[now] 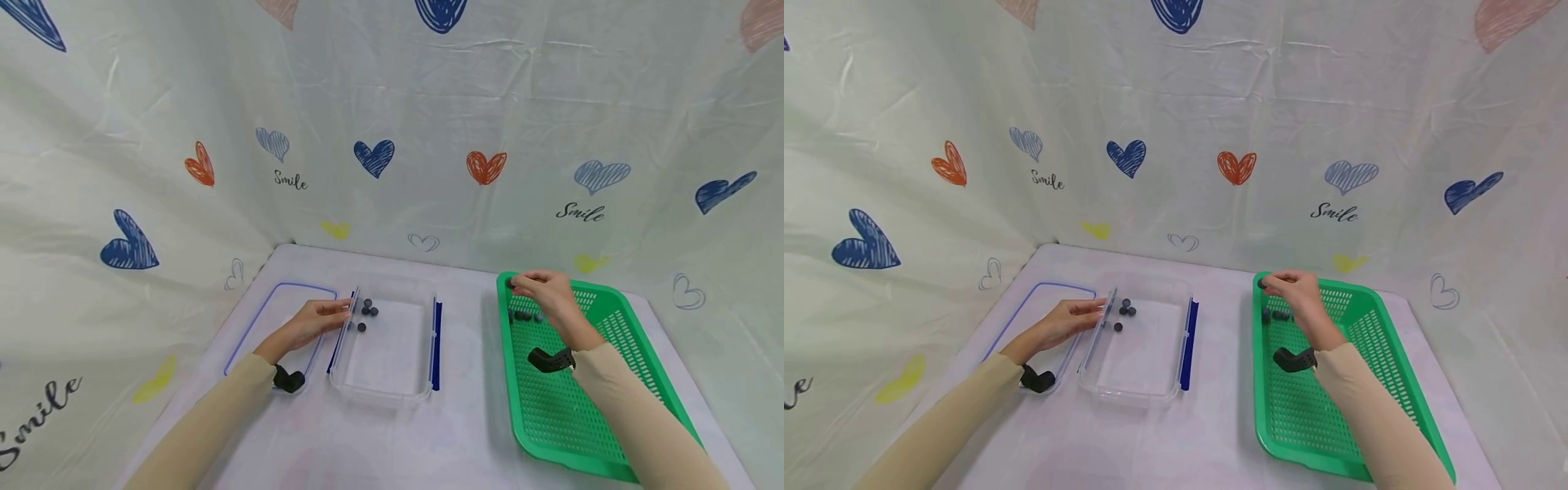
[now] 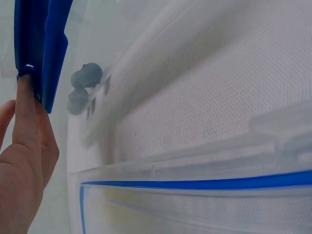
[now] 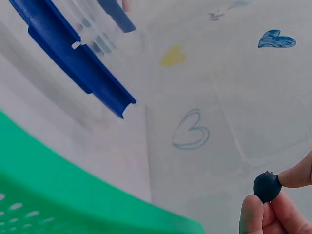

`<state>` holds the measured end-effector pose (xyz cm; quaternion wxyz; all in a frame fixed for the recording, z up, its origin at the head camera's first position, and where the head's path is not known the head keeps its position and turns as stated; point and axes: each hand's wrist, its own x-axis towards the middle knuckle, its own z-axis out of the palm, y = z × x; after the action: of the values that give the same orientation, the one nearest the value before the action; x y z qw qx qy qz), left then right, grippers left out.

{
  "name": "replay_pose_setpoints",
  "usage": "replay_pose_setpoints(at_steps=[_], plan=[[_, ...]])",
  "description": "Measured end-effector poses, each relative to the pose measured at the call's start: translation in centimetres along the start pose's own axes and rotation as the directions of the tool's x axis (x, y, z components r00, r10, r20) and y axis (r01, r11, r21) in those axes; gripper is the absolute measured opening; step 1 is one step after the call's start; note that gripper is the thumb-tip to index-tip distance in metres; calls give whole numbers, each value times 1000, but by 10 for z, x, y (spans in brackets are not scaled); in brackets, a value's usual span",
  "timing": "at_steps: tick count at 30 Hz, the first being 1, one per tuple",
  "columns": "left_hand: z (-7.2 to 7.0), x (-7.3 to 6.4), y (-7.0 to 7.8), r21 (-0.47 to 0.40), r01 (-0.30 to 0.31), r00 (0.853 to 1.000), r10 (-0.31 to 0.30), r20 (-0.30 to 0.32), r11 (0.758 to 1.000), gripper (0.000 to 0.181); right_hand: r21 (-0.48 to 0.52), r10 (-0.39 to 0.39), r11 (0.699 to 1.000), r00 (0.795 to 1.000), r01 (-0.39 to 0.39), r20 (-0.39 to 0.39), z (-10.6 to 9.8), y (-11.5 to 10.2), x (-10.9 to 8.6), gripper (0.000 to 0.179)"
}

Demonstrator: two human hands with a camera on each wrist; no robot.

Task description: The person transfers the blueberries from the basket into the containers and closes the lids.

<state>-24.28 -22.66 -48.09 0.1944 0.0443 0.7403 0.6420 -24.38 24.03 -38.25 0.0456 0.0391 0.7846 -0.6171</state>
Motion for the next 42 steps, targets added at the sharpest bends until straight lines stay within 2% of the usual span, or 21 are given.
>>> replay_pose_setpoints(at_steps=[10, 19, 26, 30, 35, 42], plan=[[2, -1, 3, -21, -10, 1000, 10, -3, 1000, 55, 56, -2, 998, 1000, 1, 29, 25, -12, 8, 38], [2, -1, 1, -14, -4, 1000, 4, -3, 1000, 55, 125, -37, 992, 997, 29, 64, 51, -17, 15, 19], [1, 1, 1, -25, -18, 1000, 18, 4, 1000, 54, 127, -38, 992, 995, 26, 93, 71, -23, 21, 24], [1, 0, 3, -28, -14, 1000, 14, -2, 1000, 53, 162, -60, 986, 991, 40, 119, 83, -28, 25, 23], [2, -1, 6, -39, -6, 1000, 6, -7, 999, 52, 152, -87, 986, 987, 65, 137, 99, -32, 28, 19], [3, -1, 5, -57, -8, 1000, 8, -8, 998, 51, 138, -102, 987, 980, 78, 173, 117, -35, 30, 24]])
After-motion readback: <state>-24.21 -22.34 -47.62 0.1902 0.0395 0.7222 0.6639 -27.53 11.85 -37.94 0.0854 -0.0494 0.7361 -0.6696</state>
